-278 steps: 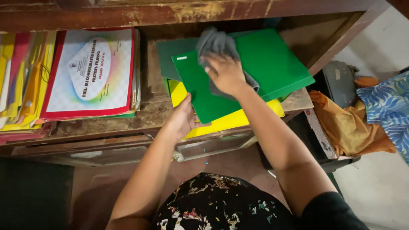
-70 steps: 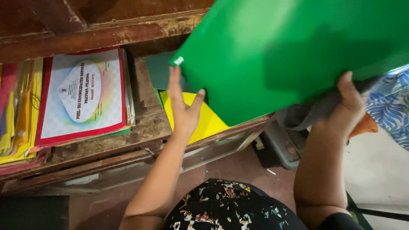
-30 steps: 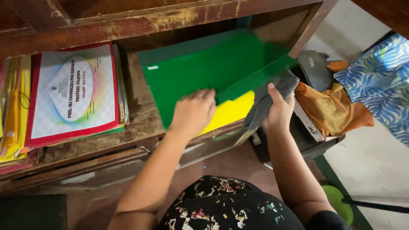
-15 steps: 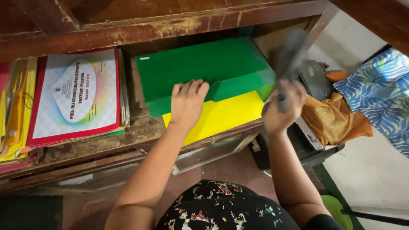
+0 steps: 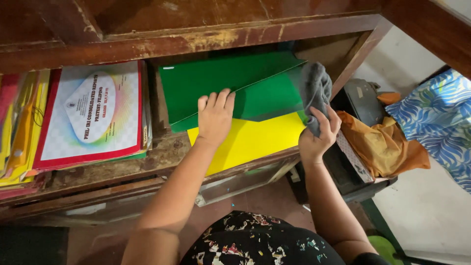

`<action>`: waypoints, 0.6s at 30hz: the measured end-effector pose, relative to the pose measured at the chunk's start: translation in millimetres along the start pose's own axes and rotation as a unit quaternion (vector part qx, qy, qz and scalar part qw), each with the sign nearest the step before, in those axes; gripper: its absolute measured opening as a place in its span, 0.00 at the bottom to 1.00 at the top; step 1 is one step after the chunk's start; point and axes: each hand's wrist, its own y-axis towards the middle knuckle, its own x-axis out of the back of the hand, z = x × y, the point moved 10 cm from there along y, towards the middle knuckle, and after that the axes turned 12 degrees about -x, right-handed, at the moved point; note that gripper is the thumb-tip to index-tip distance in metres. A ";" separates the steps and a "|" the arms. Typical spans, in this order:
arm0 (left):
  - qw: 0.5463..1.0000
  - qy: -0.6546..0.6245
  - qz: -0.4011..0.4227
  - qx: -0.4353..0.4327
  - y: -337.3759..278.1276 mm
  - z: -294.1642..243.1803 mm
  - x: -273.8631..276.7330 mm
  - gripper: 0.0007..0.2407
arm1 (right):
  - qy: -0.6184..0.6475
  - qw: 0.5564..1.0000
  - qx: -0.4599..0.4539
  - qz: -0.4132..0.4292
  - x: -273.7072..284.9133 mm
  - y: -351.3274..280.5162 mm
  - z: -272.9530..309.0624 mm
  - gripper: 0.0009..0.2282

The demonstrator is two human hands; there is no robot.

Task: Wiping dust off plastic folders and file organizers using a cloth in an archive room.

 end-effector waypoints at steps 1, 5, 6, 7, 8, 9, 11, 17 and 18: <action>1.000 0.000 -0.001 0.000 0.6 0.6 0.7 0.07 | 0.000 1.000 0.001 0.000 0.9 -1.8 -0.5 0.06; 0.999 -0.009 0.023 0.021 1.3 7.3 -3.4 0.07 | -0.116 0.990 -0.013 0.076 -21.0 -2.6 -22.4 0.18; 0.999 -0.017 0.041 0.030 0.9 8.4 -7.6 0.08 | -0.173 0.976 0.009 0.131 -34.3 -4.9 -29.7 0.25; 0.999 -0.018 0.041 0.030 0.0 8.4 -9.3 0.08 | -0.173 0.976 0.008 0.131 -47.0 -8.3 -27.6 0.25; 0.998 -0.019 0.049 0.031 -0.6 7.7 -13.0 0.08 | -0.173 0.959 0.058 0.216 -75.1 -20.6 -19.6 0.26; 0.998 -0.021 0.057 0.032 -1.2 6.7 -16.8 0.07 | -0.170 0.933 0.107 0.299 -101.1 -36.1 -12.4 0.27; 0.998 -0.007 0.058 0.036 0.0 6.3 -16.3 0.07 | -0.135 0.913 0.142 0.359 -112.2 -46.1 40.7 0.29; 0.998 0.011 0.059 0.033 5.4 8.2 -11.8 0.04 | -0.118 0.876 0.125 0.450 -125.5 -38.7 24.9 0.28; 0.998 0.010 0.057 0.026 5.5 7.1 -11.6 0.02 | -0.131 0.884 0.106 0.436 -125.3 -29.8 1.1 0.27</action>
